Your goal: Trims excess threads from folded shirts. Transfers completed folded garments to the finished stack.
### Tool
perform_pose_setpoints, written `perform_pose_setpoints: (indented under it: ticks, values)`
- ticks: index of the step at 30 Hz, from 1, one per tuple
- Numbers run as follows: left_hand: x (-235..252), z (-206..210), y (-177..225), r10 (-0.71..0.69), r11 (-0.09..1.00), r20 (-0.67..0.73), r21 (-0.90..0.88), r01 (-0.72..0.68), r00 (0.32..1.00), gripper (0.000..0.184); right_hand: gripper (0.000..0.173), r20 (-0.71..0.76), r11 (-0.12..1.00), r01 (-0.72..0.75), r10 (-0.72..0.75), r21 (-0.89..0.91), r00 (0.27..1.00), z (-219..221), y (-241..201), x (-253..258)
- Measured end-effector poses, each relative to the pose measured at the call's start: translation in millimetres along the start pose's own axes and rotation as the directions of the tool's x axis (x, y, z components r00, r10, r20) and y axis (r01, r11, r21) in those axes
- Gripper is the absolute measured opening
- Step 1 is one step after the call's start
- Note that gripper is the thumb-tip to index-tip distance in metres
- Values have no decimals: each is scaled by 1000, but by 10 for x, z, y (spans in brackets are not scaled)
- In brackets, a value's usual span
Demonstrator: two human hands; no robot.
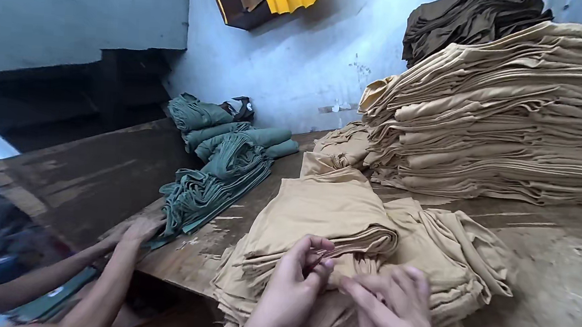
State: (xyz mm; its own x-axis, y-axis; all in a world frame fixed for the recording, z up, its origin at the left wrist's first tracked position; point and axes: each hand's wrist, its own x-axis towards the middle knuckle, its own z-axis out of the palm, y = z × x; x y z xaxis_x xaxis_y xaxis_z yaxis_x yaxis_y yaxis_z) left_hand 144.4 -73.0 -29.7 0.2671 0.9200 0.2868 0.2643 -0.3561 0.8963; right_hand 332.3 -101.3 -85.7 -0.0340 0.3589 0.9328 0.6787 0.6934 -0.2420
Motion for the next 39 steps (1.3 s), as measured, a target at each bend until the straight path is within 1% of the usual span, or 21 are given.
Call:
perform_pose_setpoints:
  ticks: [2,4,5,6,9,10,12,16,18,20,21,22,23,24,25,27,28,31,34,37,39]
  values:
    - [-53,-11,14,44,998,17,-34,-43,999,41,18,-91,999,31,-34,-29,995,-87,43,-84]
    - [-164,-35,31,179,983,10,37,-179,984,57,15,-120,999,-23,26,25,992,-123,53,-137]
    - [-223,-37,36,277,951,-18,149,-272,961,55,12,-124,997,-54,60,56,990,-133,47,-157]
    - [-276,-30,36,390,882,-57,310,-355,919,43,9,-128,994,-70,80,81,989,-136,46,-172]
    - [-393,47,49,654,584,-71,681,-443,753,16,7,-140,994,-53,66,98,988,-122,51,-191]
    - [-407,88,40,701,504,-50,740,-445,711,14,8,-145,995,-37,51,96,988,-117,54,-197]
    - [-383,158,-14,756,406,6,780,-476,654,17,10,-149,996,-6,19,89,989,-102,67,-213]
    - [-330,128,-57,791,331,37,813,-479,610,13,12,-138,994,47,-34,95,990,-131,74,-249]
    - [-332,92,10,789,341,21,816,-466,614,12,11,-142,992,42,-25,118,990,-171,75,-259]
    - [-307,106,77,747,397,18,790,-467,664,17,6,-134,985,42,-20,169,991,-205,92,-280]
    - [-271,113,89,703,439,22,772,-459,711,26,11,-103,979,49,-29,196,994,-230,103,-293]
    - [-214,98,78,650,490,32,746,-451,759,38,26,-59,974,55,-43,221,997,-250,117,-302]
    - [-139,62,39,598,541,43,715,-443,800,38,37,-16,970,53,-51,237,999,-255,120,-299]
    - [-58,12,-8,562,591,46,676,-440,826,25,41,26,970,40,-47,239,999,-252,108,-285]
    - [9,-50,-25,535,641,28,638,-427,844,18,38,58,969,17,-32,248,998,-245,87,-257]
    - [133,-191,-37,534,684,-71,622,-381,843,10,17,139,956,-48,8,289,990,-230,52,-163]
    - [180,-262,-55,529,685,-109,641,-347,842,13,14,176,945,-70,13,321,984,-228,54,-122]
    - [240,-416,-168,491,688,-141,667,-284,859,29,21,246,906,-176,83,386,966,-284,67,-44]
    - [180,-431,-203,498,712,-196,649,-269,845,27,25,341,921,-303,211,245,916,-296,-26,85]
    - [23,-321,-63,521,717,-214,634,-288,826,19,47,394,966,-248,256,-72,883,-114,-124,174]
    - [-99,-212,64,465,678,-128,687,-260,876,32,45,384,962,-195,257,-193,887,20,-128,189]
